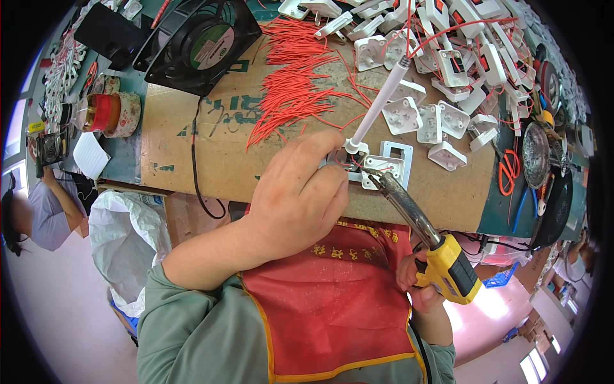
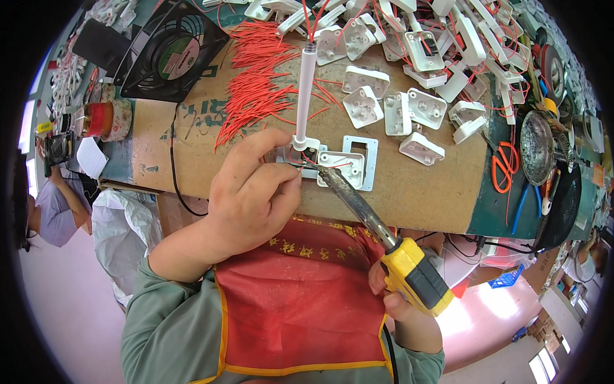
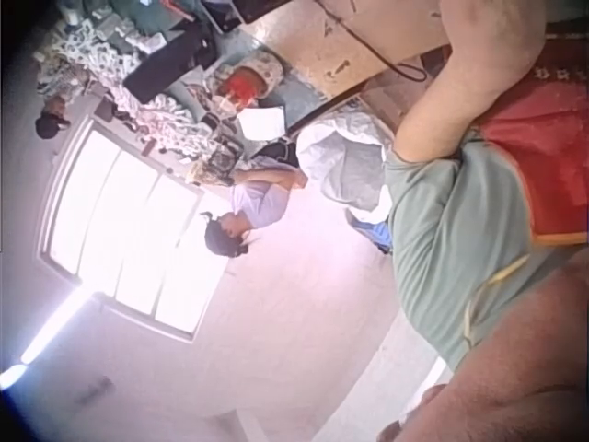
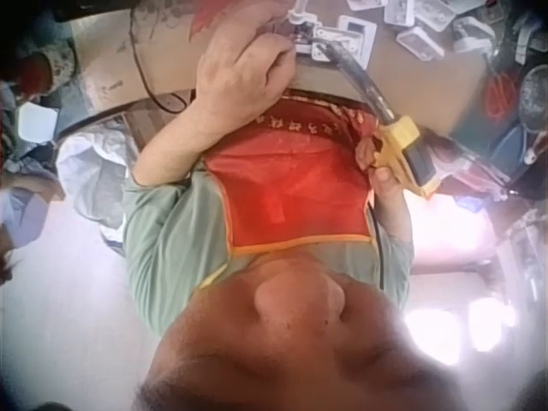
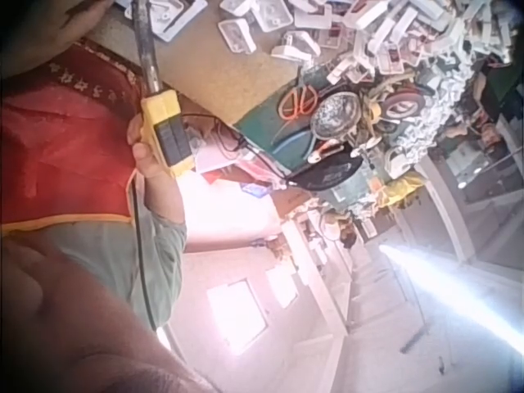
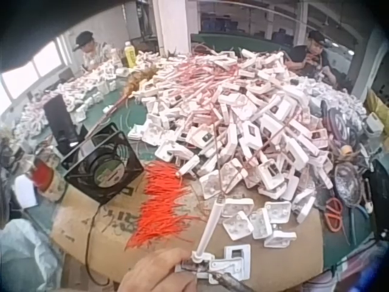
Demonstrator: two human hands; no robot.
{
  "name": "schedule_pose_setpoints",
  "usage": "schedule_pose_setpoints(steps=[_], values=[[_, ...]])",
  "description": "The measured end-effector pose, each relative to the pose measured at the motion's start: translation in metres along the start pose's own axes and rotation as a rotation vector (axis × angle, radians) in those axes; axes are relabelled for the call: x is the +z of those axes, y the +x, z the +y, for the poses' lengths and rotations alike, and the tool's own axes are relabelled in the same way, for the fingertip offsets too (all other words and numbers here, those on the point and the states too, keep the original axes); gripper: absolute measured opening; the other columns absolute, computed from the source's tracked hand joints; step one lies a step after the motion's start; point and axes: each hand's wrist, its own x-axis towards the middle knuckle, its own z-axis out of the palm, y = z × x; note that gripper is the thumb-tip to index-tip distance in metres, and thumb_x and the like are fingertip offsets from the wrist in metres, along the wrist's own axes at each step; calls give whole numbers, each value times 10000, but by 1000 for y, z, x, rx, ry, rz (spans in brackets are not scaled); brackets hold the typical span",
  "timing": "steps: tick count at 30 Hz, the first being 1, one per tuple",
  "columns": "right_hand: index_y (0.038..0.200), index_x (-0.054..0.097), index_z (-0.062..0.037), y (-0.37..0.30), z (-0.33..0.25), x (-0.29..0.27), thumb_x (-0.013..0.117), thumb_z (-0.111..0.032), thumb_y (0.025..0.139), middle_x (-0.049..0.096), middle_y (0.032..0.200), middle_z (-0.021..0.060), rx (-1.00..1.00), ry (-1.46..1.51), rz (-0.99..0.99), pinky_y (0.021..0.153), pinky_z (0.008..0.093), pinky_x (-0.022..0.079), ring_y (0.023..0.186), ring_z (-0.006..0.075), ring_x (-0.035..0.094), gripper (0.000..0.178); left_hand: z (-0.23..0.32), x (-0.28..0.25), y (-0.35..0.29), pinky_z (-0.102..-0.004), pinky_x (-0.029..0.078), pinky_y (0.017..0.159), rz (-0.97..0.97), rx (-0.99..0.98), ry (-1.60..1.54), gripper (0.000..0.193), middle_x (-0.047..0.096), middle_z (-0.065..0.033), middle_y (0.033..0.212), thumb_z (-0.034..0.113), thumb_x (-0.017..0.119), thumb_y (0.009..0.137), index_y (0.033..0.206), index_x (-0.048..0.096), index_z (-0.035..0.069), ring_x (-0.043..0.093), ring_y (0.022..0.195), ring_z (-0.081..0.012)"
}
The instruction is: Soldering red wires to small white plastic electronic components at a factory workbench.
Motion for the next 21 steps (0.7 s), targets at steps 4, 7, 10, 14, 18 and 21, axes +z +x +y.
schedule_pose_setpoints(steps=[4,7,10,14,18,21], values=[[1306,491,-98,-2,-3,-3,775,-493,796,495,741,10,7,-6,1,487,272,391,596,151,483,704,0,0,0,-337,507,652,-3,1,2,245,599,-163,1112,-72,705,672,871,600,24,613,828,-279],[1309,490,-97,-3,-2,-4,786,-480,790,494,736,9,3,30,8,487,273,392,595,151,483,711,1,0,0,-338,506,653,-5,-1,2,241,600,-161,1110,-69,706,671,868,601,23,611,824,-278],[1301,491,-87,-3,-3,-3,787,-481,786,492,731,11,-19,22,37,480,273,389,589,151,481,712,2,-2,1,-338,505,656,-8,-8,9,229,600,-159,1110,-69,704,670,856,605,22,610,823,-276],[1284,488,-74,-4,-3,-5,785,-485,784,486,722,12,-16,5,53,466,274,385,574,149,475,712,3,-2,2,-336,504,657,-17,-16,10,218,601,-155,1110,-69,703,669,845,609,20,609,822,-274],[1276,479,-68,-3,-4,-2,780,-486,787,481,715,11,-35,-3,84,464,275,391,556,145,469,711,3,-2,3,-338,504,658,-15,-15,16,215,602,-152,1109,-68,703,668,843,613,19,608,821,-271],[1273,477,-65,-2,-4,-3,778,-488,788,478,710,11,-42,10,59,464,275,394,550,144,468,711,3,-2,3,-338,505,658,-16,-17,21,210,602,-149,1108,-65,704,669,839,615,19,608,823,-268]])
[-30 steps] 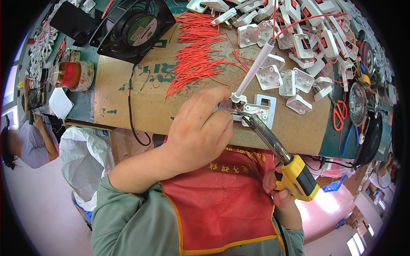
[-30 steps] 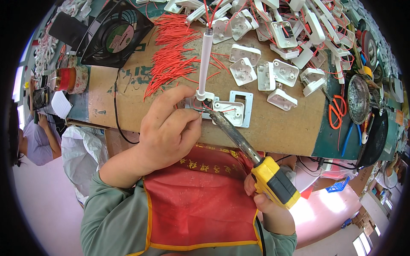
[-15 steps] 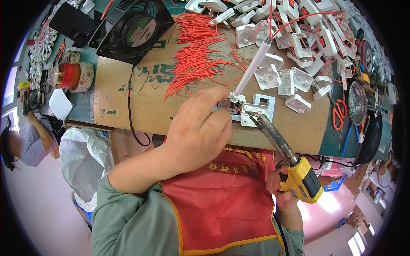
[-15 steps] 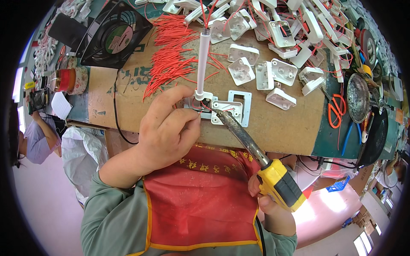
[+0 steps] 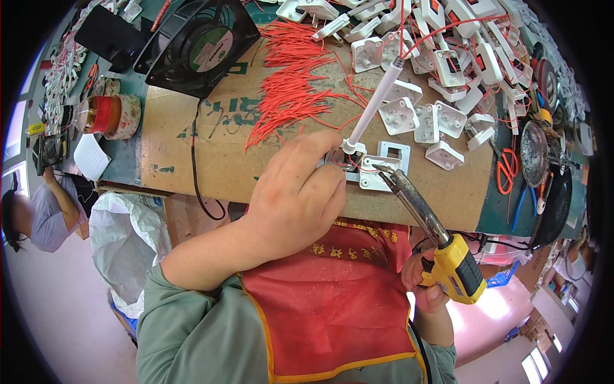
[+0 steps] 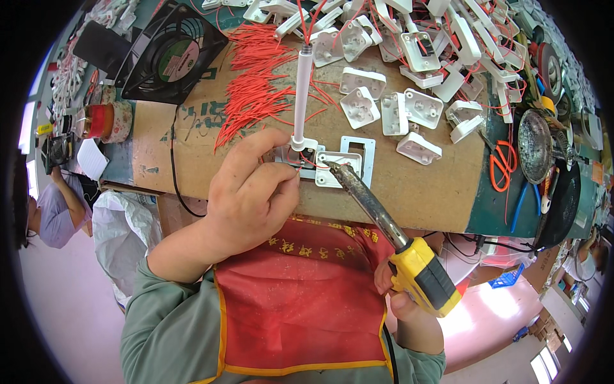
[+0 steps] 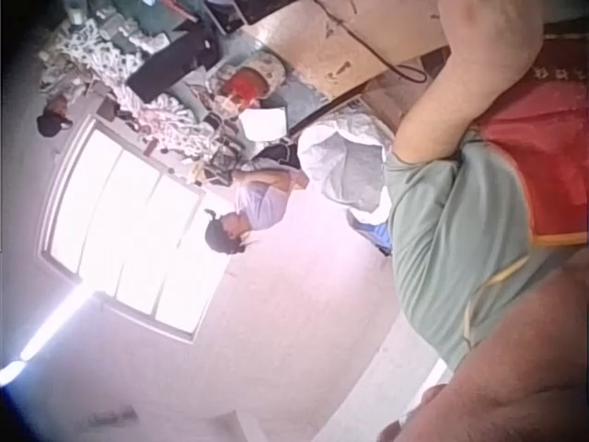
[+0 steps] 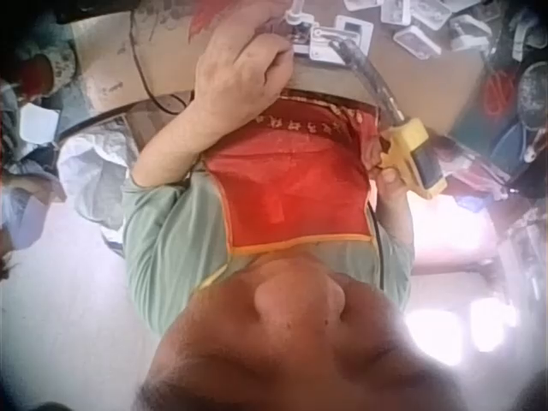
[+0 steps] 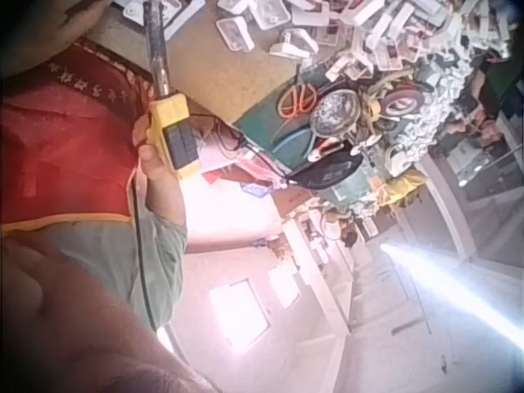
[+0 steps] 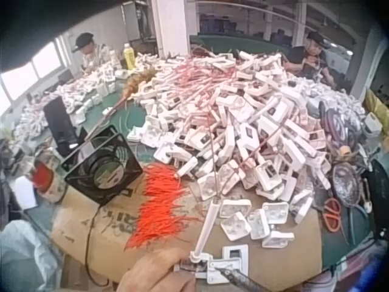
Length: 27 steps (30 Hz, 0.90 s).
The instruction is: Soldering red wires to small white plastic electronic components at a factory workbench.
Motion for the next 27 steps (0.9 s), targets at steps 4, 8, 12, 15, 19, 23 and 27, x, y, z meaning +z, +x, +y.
schedule_pose_setpoints(steps=[4,8,12,15,19,23,27], values=[[1274,480,-66,-1,-1,1,781,-479,785,479,710,12,1,2,25,465,280,395,552,147,473,708,0,0,0,-333,508,657,-7,-9,5,198,603,-146,1109,-58,707,672,830,617,20,609,828,-265],[1275,487,-67,1,-1,-1,788,-460,780,483,708,15,-2,22,10,466,287,397,553,152,477,701,0,-1,0,-331,511,658,-10,-12,15,199,603,-146,1111,-55,709,671,831,619,21,612,833,-268],[1275,489,-65,2,0,0,788,-464,780,487,706,16,-2,34,2,462,285,392,546,151,477,703,3,-1,-2,-335,516,665,-4,-42,21,203,604,-146,1111,-47,720,677,841,623,26,616,851,-273],[1273,489,-61,1,-2,-2,778,-475,789,487,705,16,-5,28,9,455,280,389,530,146,473,699,3,-3,-1,-343,524,693,-7,-54,19,232,606,-144,1111,-18,746,681,876,631,32,620,884,-283],[1269,484,-53,2,1,-7,748,-494,812,474,675,9,-67,10,7,451,279,404,509,137,468,688,3,-25,-2,-362,528,786,-86,-81,-17,307,607,-155,1145,68,803,692,958,652,43,618,973,-312],[1269,477,-46,3,0,-10,743,-502,814,468,662,5,-75,-9,27,452,276,409,506,132,469,697,-24,-65,0,-379,502,880,93,-29,230,385,591,-155,1221,148,822,733,1063,647,54,608,1058,-295],[1262,472,-41,5,1,-11,742,-509,808,465,654,7,-104,-15,23,451,272,410,494,130,465,706,-68,-96,23,-381,500,910,546,-11,426,454,579,-165,1254,160,822,771,1173,630,74,595,1114,-277]])
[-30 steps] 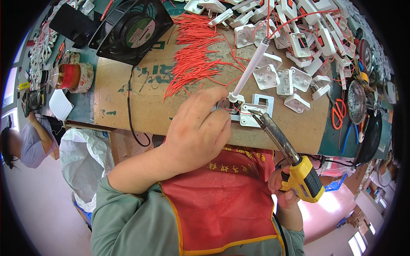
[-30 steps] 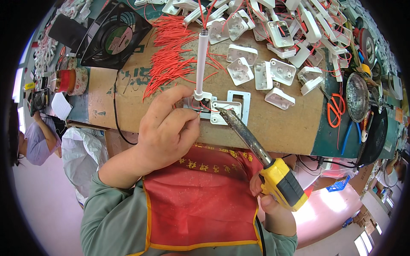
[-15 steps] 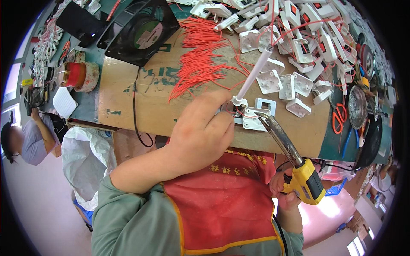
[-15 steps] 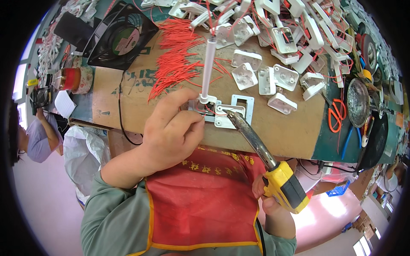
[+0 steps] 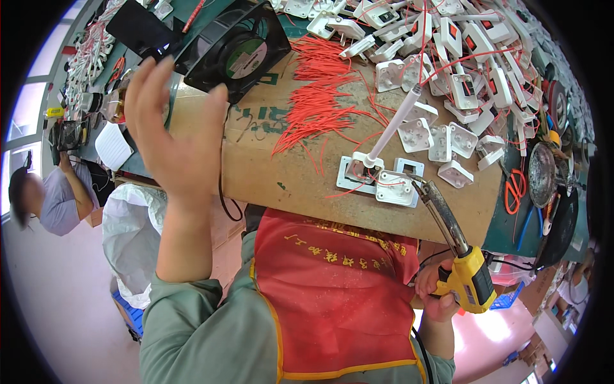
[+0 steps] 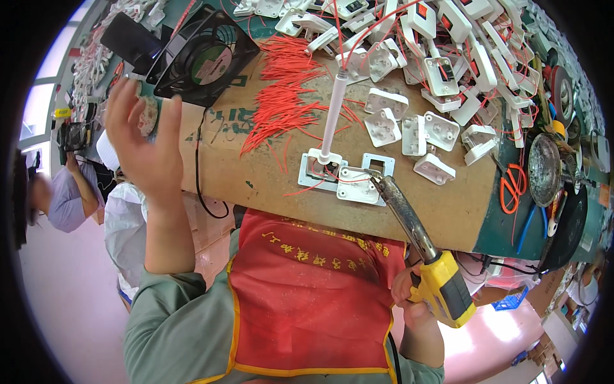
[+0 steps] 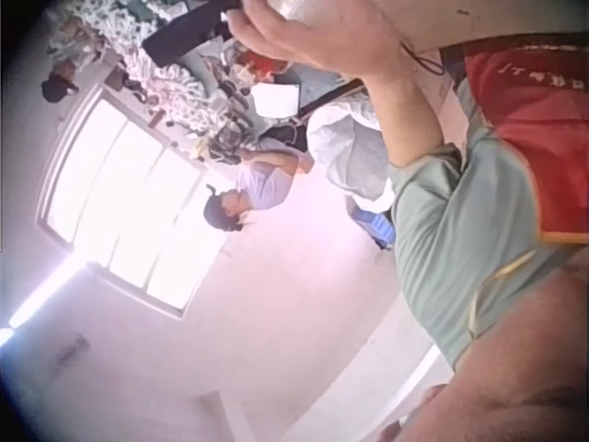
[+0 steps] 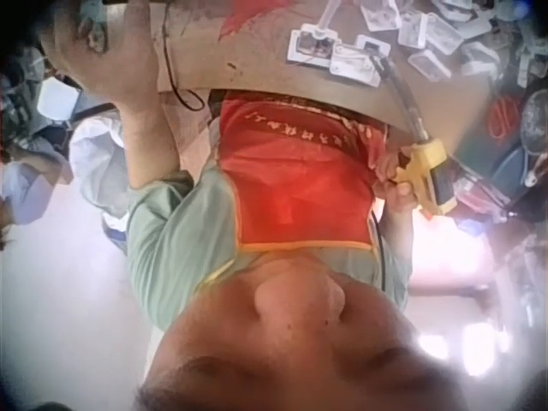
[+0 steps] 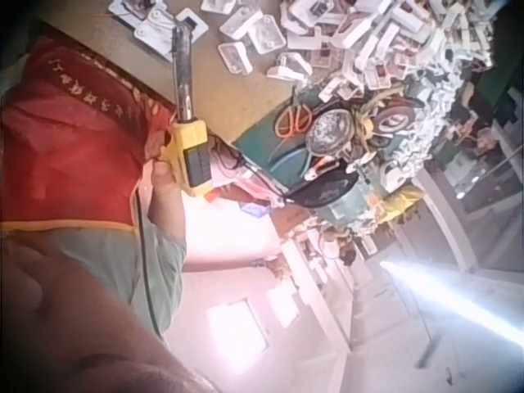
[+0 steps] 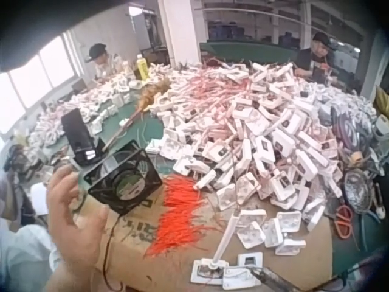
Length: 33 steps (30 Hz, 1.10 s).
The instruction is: Soldering red wires to small white plastic electronic components at a factory workbench.
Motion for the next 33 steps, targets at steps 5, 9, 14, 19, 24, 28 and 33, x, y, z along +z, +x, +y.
schedule_pose_setpoints(steps=[5,9,14,19,24,28,33], values=[[1246,471,-35,3,-1,6,745,-506,803,463,646,11,-29,1,13,443,269,406,480,132,461,702,-22,4,10,-304,526,834,-140,-540,-322,471,647,-117,1092,141,809,806,1228,628,33,651,978,-195],[1237,466,-29,3,-3,3,747,-491,804,458,627,12,-41,-5,17,423,270,395,462,135,453,692,-17,-7,6,-277,518,793,-171,-478,-136,447,663,-71,976,160,819,801,1193,649,26,641,860,-155],[1234,462,-26,6,-6,1,747,-482,807,456,616,11,-64,9,16,414,267,387,447,136,444,687,-7,-24,-6,-289,512,797,-165,-437,-70,448,652,-80,1016,151,832,780,1174,655,30,625,849,-165],[1237,455,-19,9,-8,6,738,-483,814,457,627,12,-102,-21,46,416,260,381,451,133,448,689,4,-31,-6,-314,508,836,-187,-446,-44,447,637,-88,1088,120,837,759,1157,659,19,632,906,-197],[1242,454,-19,12,-10,1,726,-481,820,463,641,12,-86,9,4,429,258,380,458,129,450,681,25,-44,-13,-373,513,821,-276,81,-151,401,657,-104,1073,79,824,720,1079,659,7,640,935,-297],[1248,453,-25,11,-14,4,731,-486,812,466,646,11,-79,-11,19,438,260,382,464,127,452,693,60,-20,-34,-390,520,767,-857,-93,-309,281,657,-98,970,131,797,738,979,673,56,640,877,-311],[1249,463,-34,5,-13,1,743,-499,802,469,651,10,-69,-5,43,443,263,392,471,127,457,703,72,1,-54,-370,514,691,-818,-109,-430,184,629,-99,902,149,784,763,899,682,76,629,822,-270]])
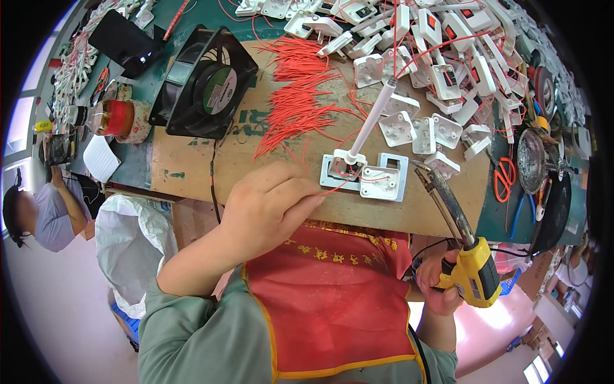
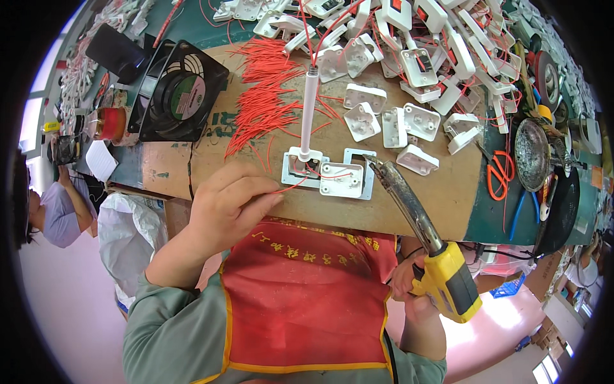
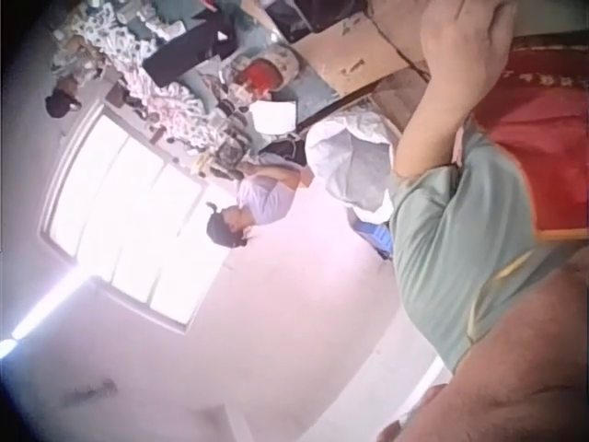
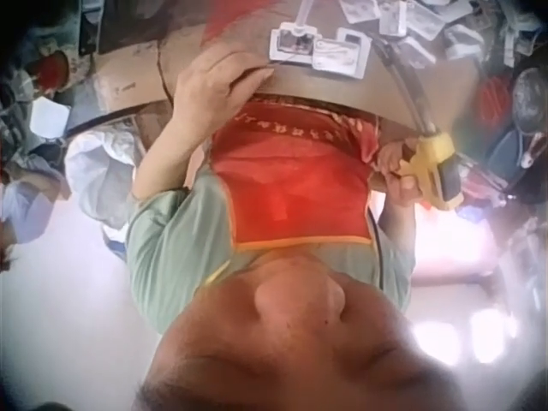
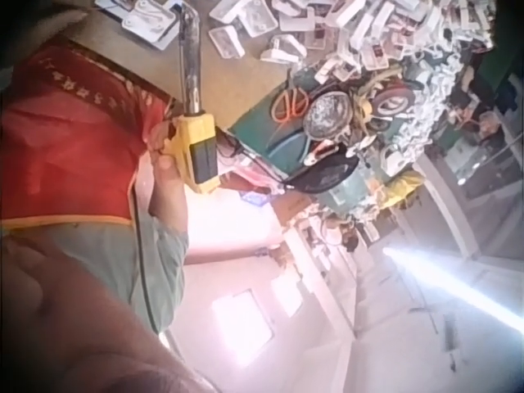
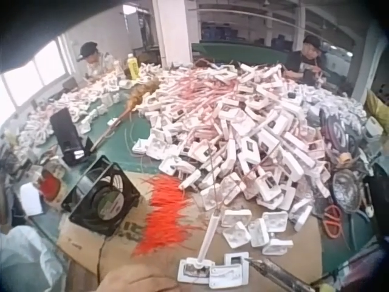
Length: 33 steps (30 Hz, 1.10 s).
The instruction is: Soldering red wires to small white plastic electronic components at a factory workbench.
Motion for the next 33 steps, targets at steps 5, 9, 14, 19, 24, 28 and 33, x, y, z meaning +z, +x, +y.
schedule_pose_setpoints(steps=[5,9,14,19,24,28,33], values=[[1260,458,-36,-1,1,-3,744,-497,806,472,659,11,-11,-4,-6,446,266,401,483,132,465,707,8,15,13,-357,510,701,101,-40,-193,186,626,-83,990,116,802,732,884,699,89,625,871,-243],[1264,463,-41,-2,3,-4,740,-482,821,474,665,13,-16,21,-42,450,270,403,495,140,472,684,12,44,22,-429,470,902,336,103,-157,211,577,-119,1226,108,827,690,867,713,100,553,1145,-338],[1265,477,-48,-9,0,-7,745,-492,822,487,680,14,-13,9,-58,462,277,406,508,142,477,682,14,63,26,-533,357,1047,314,139,-66,207,464,-187,1409,104,818,683,859,709,101,373,1338,-456],[1303,470,-52,-25,2,-23,785,-516,784,493,716,5,72,-112,-78,498,270,406,568,142,495,764,20,61,31,-585,318,1070,259,106,-20,150,434,-224,1437,96,782,707,821,685,81,344,1351,-495],[855,532,-46,-32,3,-25,810,-375,786,563,741,73,83,-84,-62,538,287,445,620,177,556,436,22,59,38,-603,300,1078,195,55,-35,109,422,-227,1434,79,737,709,764,645,58,331,1352,-514],[882,546,-15,-36,8,-29,793,-374,804,570,704,77,65,-167,-51,514,286,443,583,175,555,443,25,52,41,-611,292,1082,124,25,-14,103,417,-217,1436,83,733,708,749,642,58,328,1353,-511],[902,551,0,-33,9,-25,782,-375,813,570,695,79,71,-167,-50,511,278,440,581,171,558,449,24,49,41,-557,288,1115,83,-1,-30,126,400,-176,1489,60,762,707,784,669,94,272,1403,-505]])
